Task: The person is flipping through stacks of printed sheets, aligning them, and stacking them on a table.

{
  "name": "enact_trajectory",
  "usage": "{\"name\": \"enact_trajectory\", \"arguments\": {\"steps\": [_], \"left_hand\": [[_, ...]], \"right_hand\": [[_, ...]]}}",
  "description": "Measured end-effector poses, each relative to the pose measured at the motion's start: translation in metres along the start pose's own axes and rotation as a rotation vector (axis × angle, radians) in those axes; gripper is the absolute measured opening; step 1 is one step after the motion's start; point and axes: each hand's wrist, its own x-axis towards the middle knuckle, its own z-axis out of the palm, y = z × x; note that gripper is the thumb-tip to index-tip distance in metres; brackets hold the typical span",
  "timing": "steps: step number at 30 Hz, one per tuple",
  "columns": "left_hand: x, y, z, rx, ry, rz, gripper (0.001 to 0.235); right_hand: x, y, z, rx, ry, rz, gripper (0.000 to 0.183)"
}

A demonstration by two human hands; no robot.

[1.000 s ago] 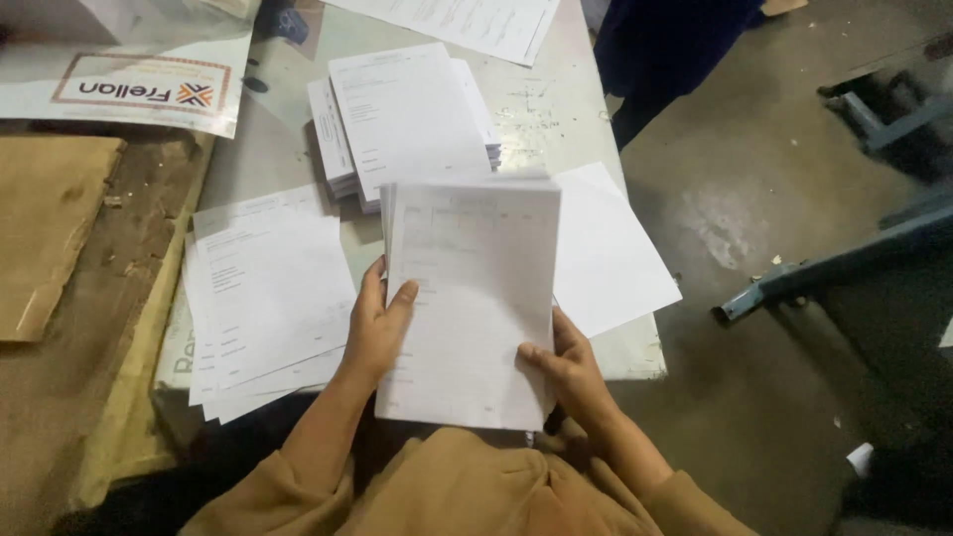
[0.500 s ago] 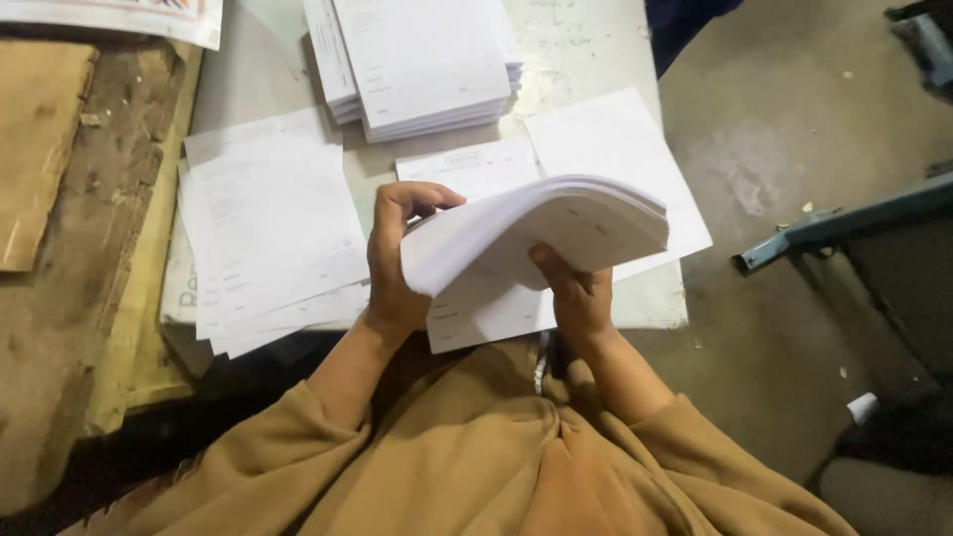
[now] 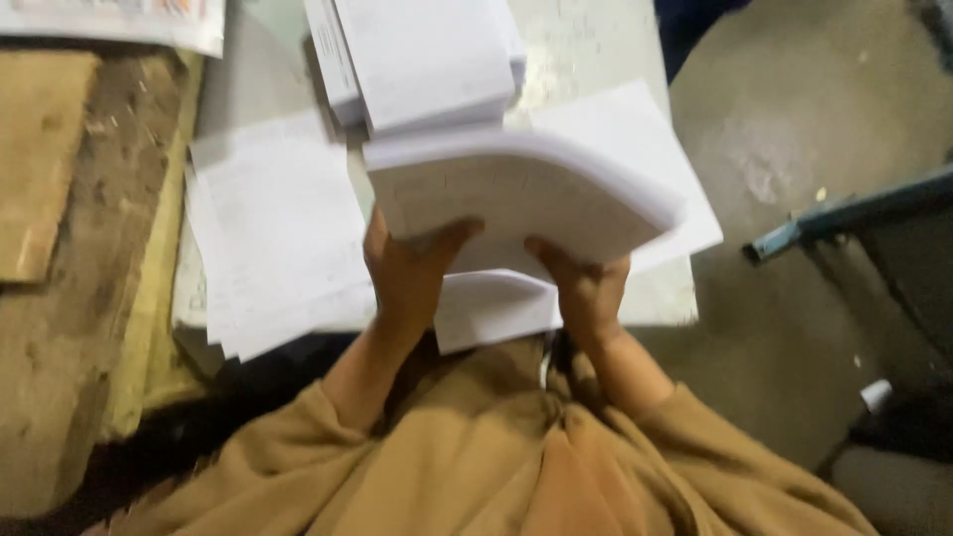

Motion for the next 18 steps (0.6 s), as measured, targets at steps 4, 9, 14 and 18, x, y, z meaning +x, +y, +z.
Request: {"name": "enact_trajectory", "arguments": {"steps": [4,9,14,18], "left_hand": [[0.012,0.025,0.005,-0.009,0.028,0.104,0.055],[-0.013,-0.004,0.009,-0.104,-0.098,-0.441,0.068],[-0.020,-0.015,0.007,-0.161,-0.047,-0.259,0.058],[-0.014,-0.022,0.006,-0.200,-0.096,-0.544,0.058]], "right_hand": [[0.010,-0.017,0.002,0.018,0.029,-0.060,0.037],[0.009,0.007,0.011,0.004,0.050,-0.035,0.035],[-0.007,0.032,0.003,-0.026,-0.034,0.051,0.034],[-0.008,0.052,0.006,-0.031,-0.005,0.047,0.033]]}}
